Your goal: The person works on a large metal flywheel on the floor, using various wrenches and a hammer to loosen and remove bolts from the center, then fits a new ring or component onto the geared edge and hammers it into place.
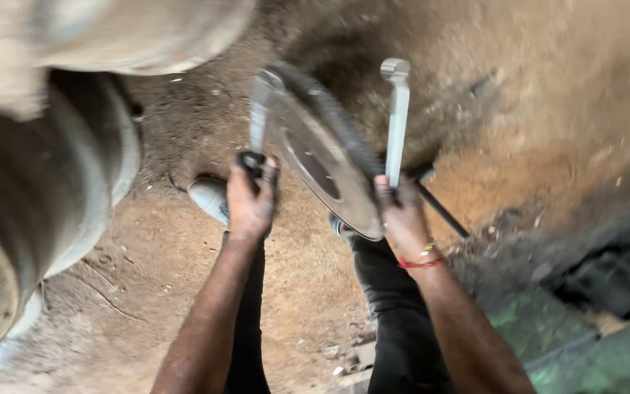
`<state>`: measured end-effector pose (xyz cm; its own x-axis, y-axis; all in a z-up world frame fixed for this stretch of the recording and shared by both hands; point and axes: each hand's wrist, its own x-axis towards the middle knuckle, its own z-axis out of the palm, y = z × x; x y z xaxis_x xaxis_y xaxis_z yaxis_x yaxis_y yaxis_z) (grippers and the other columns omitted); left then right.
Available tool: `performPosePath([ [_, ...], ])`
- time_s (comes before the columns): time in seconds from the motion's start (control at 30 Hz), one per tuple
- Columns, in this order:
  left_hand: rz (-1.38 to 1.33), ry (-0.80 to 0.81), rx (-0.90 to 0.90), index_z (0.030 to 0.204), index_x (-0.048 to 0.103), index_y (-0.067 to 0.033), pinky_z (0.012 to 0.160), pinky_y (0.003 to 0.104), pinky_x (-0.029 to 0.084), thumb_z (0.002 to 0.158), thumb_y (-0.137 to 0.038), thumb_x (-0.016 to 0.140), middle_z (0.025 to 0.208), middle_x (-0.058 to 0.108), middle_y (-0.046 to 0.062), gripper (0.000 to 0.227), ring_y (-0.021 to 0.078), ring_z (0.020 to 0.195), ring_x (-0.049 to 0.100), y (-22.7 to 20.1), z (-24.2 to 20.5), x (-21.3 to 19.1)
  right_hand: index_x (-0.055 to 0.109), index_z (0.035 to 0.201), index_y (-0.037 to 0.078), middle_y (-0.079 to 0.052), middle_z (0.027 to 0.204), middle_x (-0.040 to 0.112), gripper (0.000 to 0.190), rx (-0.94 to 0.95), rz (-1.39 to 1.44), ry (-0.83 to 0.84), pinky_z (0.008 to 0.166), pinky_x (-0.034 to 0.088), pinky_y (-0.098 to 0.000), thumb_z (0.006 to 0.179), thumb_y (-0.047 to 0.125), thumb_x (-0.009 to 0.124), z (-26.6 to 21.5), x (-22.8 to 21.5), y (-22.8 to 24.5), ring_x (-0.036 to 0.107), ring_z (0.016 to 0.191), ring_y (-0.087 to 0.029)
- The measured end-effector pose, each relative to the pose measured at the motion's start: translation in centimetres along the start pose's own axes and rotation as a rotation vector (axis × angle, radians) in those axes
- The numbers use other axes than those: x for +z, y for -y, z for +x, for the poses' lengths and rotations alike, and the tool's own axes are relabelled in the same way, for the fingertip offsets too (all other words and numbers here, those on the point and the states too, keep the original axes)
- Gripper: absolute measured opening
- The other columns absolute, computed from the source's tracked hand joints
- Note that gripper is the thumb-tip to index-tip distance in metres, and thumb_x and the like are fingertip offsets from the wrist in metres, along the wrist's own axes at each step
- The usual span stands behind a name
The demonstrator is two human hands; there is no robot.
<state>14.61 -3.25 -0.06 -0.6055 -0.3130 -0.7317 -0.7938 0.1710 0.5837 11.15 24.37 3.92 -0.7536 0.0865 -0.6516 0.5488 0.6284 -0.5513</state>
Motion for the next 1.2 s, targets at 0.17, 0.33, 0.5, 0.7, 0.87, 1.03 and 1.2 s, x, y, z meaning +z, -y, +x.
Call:
performPosePath([
  [0.17,-0.053,-0.208,0.059,0.142,0.041,-0.0022,0.105,0.052,0.044,0.105,-0.053,0.065,0.134,0.056,0.019,0.068,0.0344,0.127,0.053,-1.2,1.3,2.9,0.064,0.109,0.004,-0.015,0.089,0.071,0.029,-0.018,-0.078,0.100,0.068,0.055,-0.0411,0.105,0.032,0.056,-4.4,4.9,2.4,0.070,0.076,-0.028],
  [0.33,-0.226,-0.427,-0.076,0.133,0.046,-0.0021,0.095,0.046,0.060,0.086,-0.066,0.071,0.124,0.064,0.017,0.083,0.0304,0.108,0.070,-1.6,-0.1,3.9,0.057,0.118,-0.007,-0.027,0.106,0.063,0.033,-0.198,-0.090,-0.016,0.084,0.053,-0.0492,0.107,0.024,0.053,-9.4,7.8,4.4,0.063,0.095,-0.042],
  [0.5,-0.174,-0.413,-0.060,0.140,0.043,-0.0030,0.089,0.041,0.061,0.085,-0.076,0.060,0.121,0.064,0.018,0.092,0.0261,0.106,0.068,0.0,-2.8,4.3,0.053,0.131,-0.009,-0.030,0.115,0.061,0.042,-0.120,0.021,0.028,0.086,0.055,-0.0488,0.107,0.025,0.052,-12.0,8.1,2.8,0.063,0.101,-0.041],
  [0.7,0.051,-0.360,0.068,0.136,0.039,-0.0017,0.088,0.044,0.060,0.094,-0.067,0.058,0.112,0.062,0.017,0.080,0.0264,0.104,0.066,0.7,-3.5,4.2,0.059,0.121,0.003,-0.012,0.098,0.066,0.026,-0.124,0.225,0.209,0.065,0.055,-0.0341,0.110,0.024,0.048,-13.1,7.3,-0.6,0.066,0.077,-0.019],
  [0.87,0.202,-0.355,0.223,0.140,0.045,0.0041,0.095,0.048,0.051,0.105,-0.063,0.054,0.119,0.062,0.019,0.076,0.0313,0.112,0.061,1.5,-4.4,3.4,0.065,0.109,0.006,-0.002,0.072,0.062,0.022,0.113,0.399,0.155,0.048,0.041,-0.0275,0.107,0.025,0.055,-11.8,7.5,-4.1,0.053,0.056,-0.010],
  [1.03,0.128,-0.338,0.100,0.134,0.044,0.0078,0.079,0.047,0.055,0.094,-0.063,0.051,0.105,0.065,0.022,0.082,0.0321,0.094,0.065,3.6,-5.8,4.6,0.065,0.095,0.005,0.002,0.063,0.059,0.022,0.342,0.485,0.050,0.042,0.038,-0.0283,0.105,0.023,0.059,-8.9,8.3,-8.5,0.051,0.048,-0.008],
  [1.2,0.151,-0.293,0.336,0.148,0.032,0.0147,0.100,0.053,0.052,0.112,-0.057,0.051,0.132,0.057,0.031,0.082,0.0382,0.120,0.060,7.5,-10.1,4.2,0.065,0.092,0.003,0.001,0.062,0.059,0.022,0.585,0.530,0.032,0.043,0.040,-0.0292,0.105,0.019,0.059,-5.1,8.9,-13.5,0.051,0.048,-0.008],
])
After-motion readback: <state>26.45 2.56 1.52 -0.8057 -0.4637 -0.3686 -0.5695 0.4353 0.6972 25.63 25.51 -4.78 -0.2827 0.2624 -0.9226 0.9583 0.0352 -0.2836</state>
